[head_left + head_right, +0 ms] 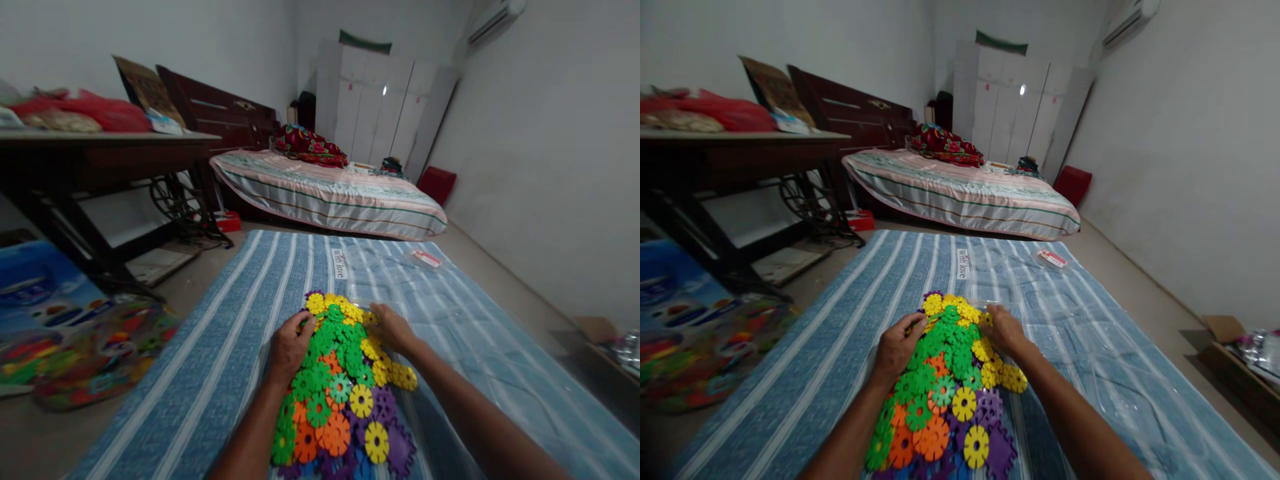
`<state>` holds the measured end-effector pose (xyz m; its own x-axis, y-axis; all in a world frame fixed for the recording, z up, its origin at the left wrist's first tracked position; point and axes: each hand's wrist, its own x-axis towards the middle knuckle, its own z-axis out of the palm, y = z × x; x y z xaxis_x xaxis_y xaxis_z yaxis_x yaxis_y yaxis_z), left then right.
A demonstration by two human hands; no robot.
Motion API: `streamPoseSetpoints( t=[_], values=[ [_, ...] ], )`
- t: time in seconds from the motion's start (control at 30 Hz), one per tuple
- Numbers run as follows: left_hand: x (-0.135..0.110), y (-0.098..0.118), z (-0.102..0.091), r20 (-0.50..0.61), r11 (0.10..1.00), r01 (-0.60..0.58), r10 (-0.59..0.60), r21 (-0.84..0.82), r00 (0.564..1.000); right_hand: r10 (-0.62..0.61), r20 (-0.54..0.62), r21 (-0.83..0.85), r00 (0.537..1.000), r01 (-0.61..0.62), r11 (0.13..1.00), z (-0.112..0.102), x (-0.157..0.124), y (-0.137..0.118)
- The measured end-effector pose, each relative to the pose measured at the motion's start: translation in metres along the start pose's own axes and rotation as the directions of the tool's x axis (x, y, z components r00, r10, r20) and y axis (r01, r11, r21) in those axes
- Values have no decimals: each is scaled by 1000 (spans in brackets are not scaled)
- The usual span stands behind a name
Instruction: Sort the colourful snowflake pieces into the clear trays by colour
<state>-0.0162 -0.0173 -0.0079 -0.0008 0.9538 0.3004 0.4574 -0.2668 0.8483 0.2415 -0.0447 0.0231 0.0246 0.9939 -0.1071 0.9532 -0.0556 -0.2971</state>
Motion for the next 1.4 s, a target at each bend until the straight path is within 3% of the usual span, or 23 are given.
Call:
streamPoseSetpoints(
  t=[0.17, 0.33, 0.53, 0.7, 0.9, 1.0, 1.17, 1.4],
  values=[
    [0, -8, 2, -27, 997, -60, 62, 50, 998, 62, -58, 5, 996, -62, 998, 7, 8, 2],
    [3, -17, 6, -104, 970, -183, 202, 162, 974, 98, -50, 29, 994, -97, 995, 11, 14, -9],
    [2, -17, 5, -7, 928, -172, 184, 331, 983, 136, -49, 78, 989, -132, 988, 10, 44, -27],
    [-2, -10, 2, 96, 916, -155, 128, 370, 987, 78, 12, 167, 997, -79, 983, 13, 52, -47],
    [-3, -4, 2, 70, 944, -129, 113, 303, 991, -83, 80, 305, 993, 54, 951, 14, 29, -69],
    [-2, -1, -1, 45, 977, -66, 58, 201, 997, -153, 58, 330, 986, 126, 936, 14, 12, -82],
    [2, 4, -10, 9, 996, 91, -91, -8, 996, -212, -25, 264, 977, 211, 941, 8, -24, -108],
    [2, 6, -16, -31, 980, 151, -156, -131, 987, -371, -24, 172, 928, 370, 913, -8, -61, -134]
  ],
)
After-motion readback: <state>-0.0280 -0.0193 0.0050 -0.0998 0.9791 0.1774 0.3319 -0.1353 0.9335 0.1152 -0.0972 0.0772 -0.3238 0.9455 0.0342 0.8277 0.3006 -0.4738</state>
